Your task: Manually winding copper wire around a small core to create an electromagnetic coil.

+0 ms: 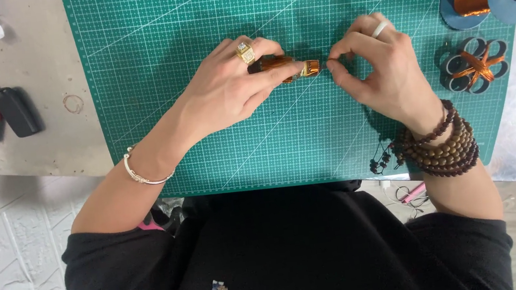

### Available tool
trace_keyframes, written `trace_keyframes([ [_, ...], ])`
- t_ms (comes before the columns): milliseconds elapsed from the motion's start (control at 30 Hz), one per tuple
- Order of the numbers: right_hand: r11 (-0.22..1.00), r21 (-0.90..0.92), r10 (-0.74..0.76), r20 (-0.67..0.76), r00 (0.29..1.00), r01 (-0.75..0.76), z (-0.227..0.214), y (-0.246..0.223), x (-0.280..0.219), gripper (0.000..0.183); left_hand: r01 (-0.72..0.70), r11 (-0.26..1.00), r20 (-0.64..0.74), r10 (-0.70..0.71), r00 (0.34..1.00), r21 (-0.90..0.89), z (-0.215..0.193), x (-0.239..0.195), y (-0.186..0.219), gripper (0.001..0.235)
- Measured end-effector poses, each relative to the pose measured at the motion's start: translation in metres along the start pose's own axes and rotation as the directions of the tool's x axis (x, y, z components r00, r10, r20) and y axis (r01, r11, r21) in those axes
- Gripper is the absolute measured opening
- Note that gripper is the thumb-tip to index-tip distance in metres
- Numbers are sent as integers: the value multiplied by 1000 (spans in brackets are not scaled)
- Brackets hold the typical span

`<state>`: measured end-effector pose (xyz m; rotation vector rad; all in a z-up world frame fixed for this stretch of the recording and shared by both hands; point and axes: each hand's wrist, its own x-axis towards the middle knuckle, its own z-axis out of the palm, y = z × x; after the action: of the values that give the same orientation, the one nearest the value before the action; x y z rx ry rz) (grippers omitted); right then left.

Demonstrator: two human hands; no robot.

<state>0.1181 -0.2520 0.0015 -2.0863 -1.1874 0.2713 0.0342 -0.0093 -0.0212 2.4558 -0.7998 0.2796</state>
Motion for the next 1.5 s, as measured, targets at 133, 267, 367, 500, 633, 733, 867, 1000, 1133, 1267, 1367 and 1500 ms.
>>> trace_keyframes([
  [133, 997, -24, -70, -7, 998, 69, -3, -1, 2, 11, 10, 1000, 22, -10, 1000, 5, 0, 0, 0, 30],
  [267, 990, -73, -122, -45, 992, 118, 3, -1, 1, 10, 6, 1000, 18, -5, 1000, -13, -1, 1, 0, 31],
  [367, 980, -75, -189, -76, 979, 184, 7, -1, 1, 8, -2, 1000, 8, 2, 1000, -19, -1, 1, 1, 29],
  [500, 981, -53, -188, -43, 981, 186, 10, -1, 0, 5, -3, 998, -7, 2, 1000, -60, -4, 1, 1, 28],
  [633, 985, -27, -173, -78, 982, 172, 14, -6, 3, 7, -26, 999, -40, 24, 999, -38, -2, 0, 0, 27],
  [733, 988, -37, -154, -98, 983, 151, 20, -2, 1, 8, -12, 996, -21, 10, 1000, -84, -3, 0, 0, 29],
  [867, 994, 61, -89, -111, 990, 96, 25, -6, 2, 7, -20, 999, -24, 19, 1000, -49, 0, -2, -1, 33],
  [1000, 987, 158, 30, -106, 994, -13, 27, -9, 4, 6, -6, 1000, -22, 6, 1000, -24, 2, -4, -2, 32],
  [1133, 988, 151, 40, -123, 992, -22, 30, -11, 4, 8, 16, 1000, 0, -16, 1000, -19, 3, -6, -2, 38],
  [1267, 994, 108, 35, -103, 994, -24, 31, -10, 3, 9, 20, 999, 17, -19, 1000, -32, 3, -6, -4, 37],
  [1367, 997, 70, 18, -120, 993, -9, 32, -10, 3, 11, 25, 998, 15, -24, 1000, -52, 2, -6, -3, 36],
  [1500, 993, 113, 34, -87, 996, -24, 32, -12, 5, 8, 31, 996, 2, -31, 1000, -84, 1, -6, -2, 35],
])
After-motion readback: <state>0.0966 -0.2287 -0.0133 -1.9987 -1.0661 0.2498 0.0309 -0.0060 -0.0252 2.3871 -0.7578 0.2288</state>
